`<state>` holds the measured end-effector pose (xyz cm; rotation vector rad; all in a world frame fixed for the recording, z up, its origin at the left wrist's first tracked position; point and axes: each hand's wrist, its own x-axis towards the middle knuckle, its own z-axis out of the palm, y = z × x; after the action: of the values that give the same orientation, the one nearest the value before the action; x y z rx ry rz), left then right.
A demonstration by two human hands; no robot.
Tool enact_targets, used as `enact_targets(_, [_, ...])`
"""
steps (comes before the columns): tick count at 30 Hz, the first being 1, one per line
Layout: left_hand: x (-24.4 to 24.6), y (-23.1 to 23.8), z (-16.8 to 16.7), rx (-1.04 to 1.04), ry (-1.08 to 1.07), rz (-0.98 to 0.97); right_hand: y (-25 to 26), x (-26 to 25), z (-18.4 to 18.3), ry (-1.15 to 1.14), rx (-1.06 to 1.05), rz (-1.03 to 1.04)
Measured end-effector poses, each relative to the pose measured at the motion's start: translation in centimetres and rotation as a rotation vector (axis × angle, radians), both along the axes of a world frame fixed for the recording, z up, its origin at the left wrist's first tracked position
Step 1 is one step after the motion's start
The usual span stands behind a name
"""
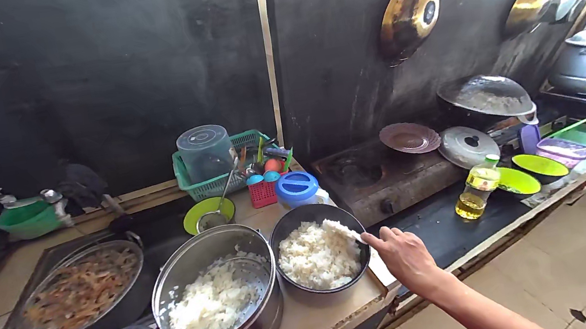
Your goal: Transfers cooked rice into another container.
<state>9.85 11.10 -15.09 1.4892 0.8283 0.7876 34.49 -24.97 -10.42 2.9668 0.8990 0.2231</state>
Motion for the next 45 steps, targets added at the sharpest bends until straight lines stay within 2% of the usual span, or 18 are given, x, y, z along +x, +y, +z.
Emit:
enact_targets(2, [0.0,0.0,-0.1,-0.003,0.018,0.004,0.1,0.0,-0.4,-0.077,0.047,0.036])
enact_targets(5, [0.0,-0.1,-0.1,-0.011,0.007,0.008,0.2,0.2,-0.3,0.041,-0.05,-0.024])
enact_targets(9, [-0.1,0.1,-0.2,-0.016,0.004,0.018,0.6,0.1,0.7,0.014,-0.05,-0.005])
enact_targets(14, [0.0,0.2,-0.4,-0.023,-0.033,0.008,3.7,-1.6,3.8,0.282,-0.27,-0.014])
enact_targets(20, [0.1,0.1,-0.3,-0.014,-0.017,0.01,8.0,2.5,1.8,0.26,-0.294,-0.055])
enact_targets(23, [0.1,0.0,-0.1,-0.026,-0.023,0.01,9.2,0.9,2.6,0.286,-0.281,-0.044])
enact_targets(27, [0.0,0.0,-0.2,-0.018,-0.01,0.006,8.2,-2.3,4.5,0.32,-0.269,-0.013])
enact_targets(30, [0.0,0.2,-0.3,-0.005,-0.003,-0.008,6.9,-3.2,5.9,0.338,-0.276,-0.064])
enact_targets(35, [0.1,-0.1,-0.1,-0.013,-0.023,-0.002,8.4,-5.6,4.4,0.432,-0.288,-0.043])
enact_targets(38, [0.0,-0.1,0.0,-0.014,-0.026,-0.001,9.7,-5.3,4.0,0.441,-0.232,-0.006])
enact_targets(41, [0.1,0.0,-0.1,-0.023,-0.056,-0.008,8.6,-4.3,4.7,0.369,-0.155,-0.005])
enact_targets(45, [0.1,-0.1,0.0,-0.017,-0.048,0.004,7.3,-5.3,5.8,0.381,-0.216,0.01])
